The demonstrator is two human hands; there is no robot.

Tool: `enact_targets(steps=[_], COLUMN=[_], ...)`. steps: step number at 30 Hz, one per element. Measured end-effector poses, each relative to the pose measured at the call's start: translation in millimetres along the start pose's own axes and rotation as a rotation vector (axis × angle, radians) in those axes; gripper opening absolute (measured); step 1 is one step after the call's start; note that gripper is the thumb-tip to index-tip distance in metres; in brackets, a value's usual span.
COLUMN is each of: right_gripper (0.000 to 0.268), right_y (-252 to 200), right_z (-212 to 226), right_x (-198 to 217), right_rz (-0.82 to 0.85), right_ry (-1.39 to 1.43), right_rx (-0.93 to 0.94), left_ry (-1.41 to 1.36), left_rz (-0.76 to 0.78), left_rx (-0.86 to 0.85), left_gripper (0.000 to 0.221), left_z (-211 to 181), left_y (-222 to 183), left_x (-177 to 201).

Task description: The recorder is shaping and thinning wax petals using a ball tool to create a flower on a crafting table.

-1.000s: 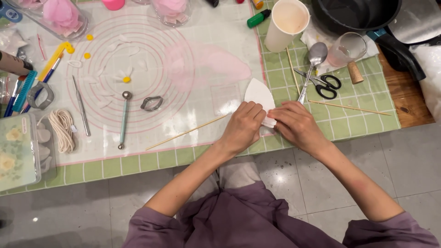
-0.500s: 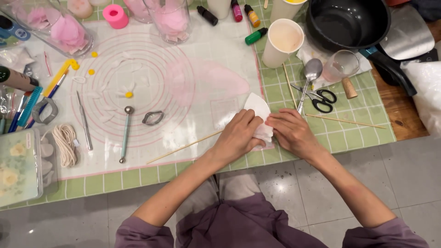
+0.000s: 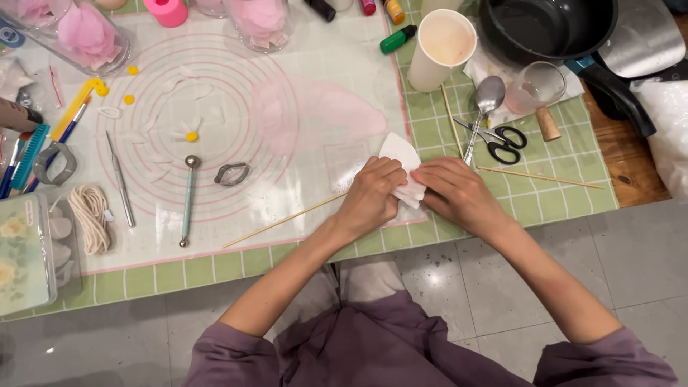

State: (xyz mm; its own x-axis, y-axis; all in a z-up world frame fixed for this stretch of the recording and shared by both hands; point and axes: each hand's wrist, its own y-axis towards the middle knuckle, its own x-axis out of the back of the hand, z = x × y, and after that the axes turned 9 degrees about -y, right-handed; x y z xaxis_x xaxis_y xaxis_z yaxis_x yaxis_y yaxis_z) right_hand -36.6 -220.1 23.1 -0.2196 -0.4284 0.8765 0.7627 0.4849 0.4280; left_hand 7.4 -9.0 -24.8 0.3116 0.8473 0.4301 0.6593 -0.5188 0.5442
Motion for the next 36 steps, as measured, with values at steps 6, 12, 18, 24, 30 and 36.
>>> enact_targets(steps=[6, 12, 18, 24, 30, 36], right_gripper=[0.034, 0.039, 0.043, 0.042, 0.049, 0.048], right_y=[-5, -3, -3, 11, 9, 12], right_z=[-5, -8, -6, 0, -4, -5], right_x=[-13, -11, -11, -3, -9, -6], right_rz=[-0.046, -0.014, 0.024, 0.024, 0.03, 0.092], right_ry=[-0.049, -0.035, -0.044, -0.005, -0.006, 0.006], right_rx=[0.024, -0.003, -0.06, -0.006, 0.01, -0.042], left_ry=[0.025, 0.184, 0.183, 0.134, 0.162, 0.12], left_rz=[0.03, -0.011, -0.013, -0.028, 0.017, 0.061], left_rx=[-0.044, -0.098, -0.133, -0.118, -0.054, -0.08], left_gripper=[0.031, 0.03, 0.018, 0.021, 0.026, 0.046], left_z=[-25, -15, -2, -1, -8, -17], left_y=[2, -8, 0, 3, 0, 14], left_x=[21, 20, 10, 11, 19, 26])
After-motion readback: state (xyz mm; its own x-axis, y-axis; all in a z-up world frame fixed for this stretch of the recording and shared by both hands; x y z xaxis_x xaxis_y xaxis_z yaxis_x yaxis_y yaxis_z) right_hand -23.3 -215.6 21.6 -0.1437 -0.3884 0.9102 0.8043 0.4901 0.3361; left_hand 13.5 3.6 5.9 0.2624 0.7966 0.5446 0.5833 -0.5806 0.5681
